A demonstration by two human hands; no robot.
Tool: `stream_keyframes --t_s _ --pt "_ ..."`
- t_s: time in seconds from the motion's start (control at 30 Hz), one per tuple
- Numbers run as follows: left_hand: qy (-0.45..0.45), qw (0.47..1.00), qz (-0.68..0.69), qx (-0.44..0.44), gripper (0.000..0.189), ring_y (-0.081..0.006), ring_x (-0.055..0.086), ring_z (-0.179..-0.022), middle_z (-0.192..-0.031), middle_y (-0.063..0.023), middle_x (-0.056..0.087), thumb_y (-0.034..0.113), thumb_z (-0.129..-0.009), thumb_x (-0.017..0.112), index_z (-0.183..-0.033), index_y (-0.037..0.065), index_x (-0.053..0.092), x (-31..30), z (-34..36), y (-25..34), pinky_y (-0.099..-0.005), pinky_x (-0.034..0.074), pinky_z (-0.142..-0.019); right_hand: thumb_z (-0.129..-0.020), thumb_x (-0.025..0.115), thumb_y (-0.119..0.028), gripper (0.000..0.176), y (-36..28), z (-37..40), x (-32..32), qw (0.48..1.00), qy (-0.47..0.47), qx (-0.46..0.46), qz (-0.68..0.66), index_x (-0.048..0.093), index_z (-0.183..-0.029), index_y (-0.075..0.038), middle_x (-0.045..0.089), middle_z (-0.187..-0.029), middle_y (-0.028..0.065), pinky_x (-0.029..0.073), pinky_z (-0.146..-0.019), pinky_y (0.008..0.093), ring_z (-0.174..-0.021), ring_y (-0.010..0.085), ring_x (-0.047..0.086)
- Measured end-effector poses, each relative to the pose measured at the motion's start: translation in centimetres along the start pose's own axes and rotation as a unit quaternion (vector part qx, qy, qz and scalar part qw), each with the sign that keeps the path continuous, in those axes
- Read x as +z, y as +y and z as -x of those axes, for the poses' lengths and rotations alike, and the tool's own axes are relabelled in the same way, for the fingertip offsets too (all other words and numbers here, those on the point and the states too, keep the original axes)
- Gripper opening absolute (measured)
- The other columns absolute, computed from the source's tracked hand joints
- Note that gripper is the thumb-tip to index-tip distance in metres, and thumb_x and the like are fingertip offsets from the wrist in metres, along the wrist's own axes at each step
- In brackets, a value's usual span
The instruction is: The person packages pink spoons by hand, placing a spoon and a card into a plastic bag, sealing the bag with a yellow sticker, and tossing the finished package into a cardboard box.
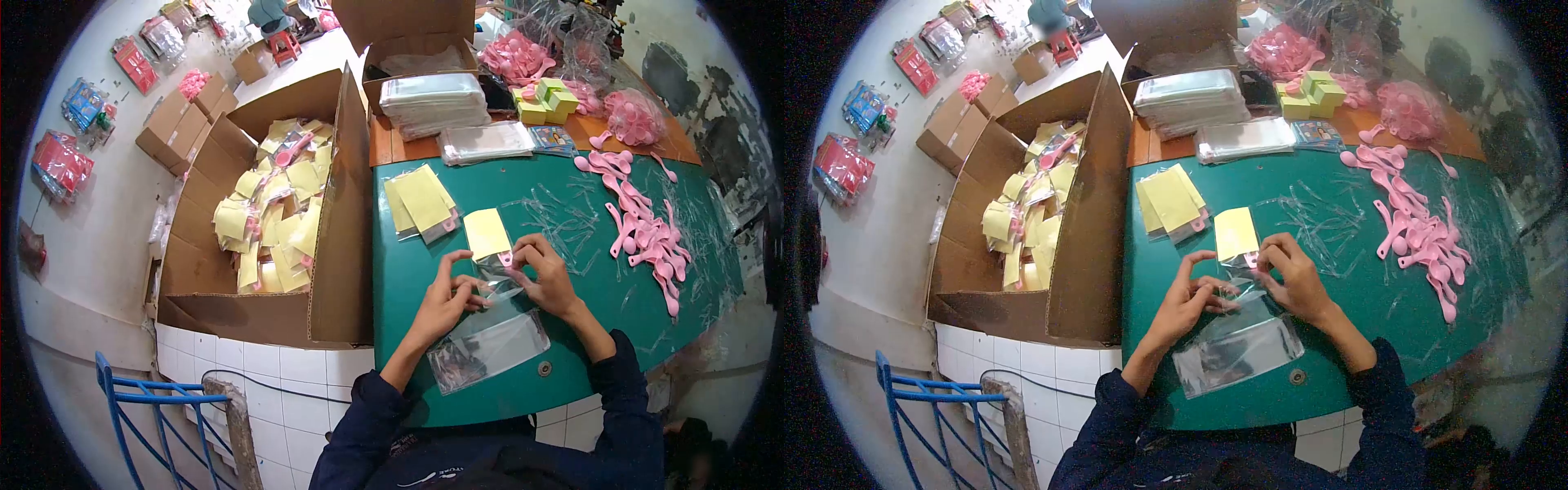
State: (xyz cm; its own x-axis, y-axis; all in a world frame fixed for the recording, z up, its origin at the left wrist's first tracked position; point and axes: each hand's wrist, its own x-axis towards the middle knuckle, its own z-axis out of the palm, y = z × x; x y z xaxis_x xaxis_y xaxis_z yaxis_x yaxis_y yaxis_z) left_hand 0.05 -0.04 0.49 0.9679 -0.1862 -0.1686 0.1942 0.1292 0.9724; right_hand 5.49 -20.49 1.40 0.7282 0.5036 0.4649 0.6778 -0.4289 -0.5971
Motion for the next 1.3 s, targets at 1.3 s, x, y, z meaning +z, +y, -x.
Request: stream_keyframes --t_s 1.3 --pt "0.111 0.968 -0.195 0.108 0.032 -0.0155 0.062 -0.077 -0.102 -0.01 0.06 0.008 -0.082 0.062 -0.113 0.005 0.054 1.1 -1.8 -1.4 -0.026 0.048 -0.06 -0.08 0.065 -0.008 0.029 0.3 0.3 1.0 0.938 0.006 0.299 -0.177 0.06 -0.107 -0.001 0.062 -0.074 0.0075 0.048 -0.052 0.0252 -0.058 0.0126 0.06"
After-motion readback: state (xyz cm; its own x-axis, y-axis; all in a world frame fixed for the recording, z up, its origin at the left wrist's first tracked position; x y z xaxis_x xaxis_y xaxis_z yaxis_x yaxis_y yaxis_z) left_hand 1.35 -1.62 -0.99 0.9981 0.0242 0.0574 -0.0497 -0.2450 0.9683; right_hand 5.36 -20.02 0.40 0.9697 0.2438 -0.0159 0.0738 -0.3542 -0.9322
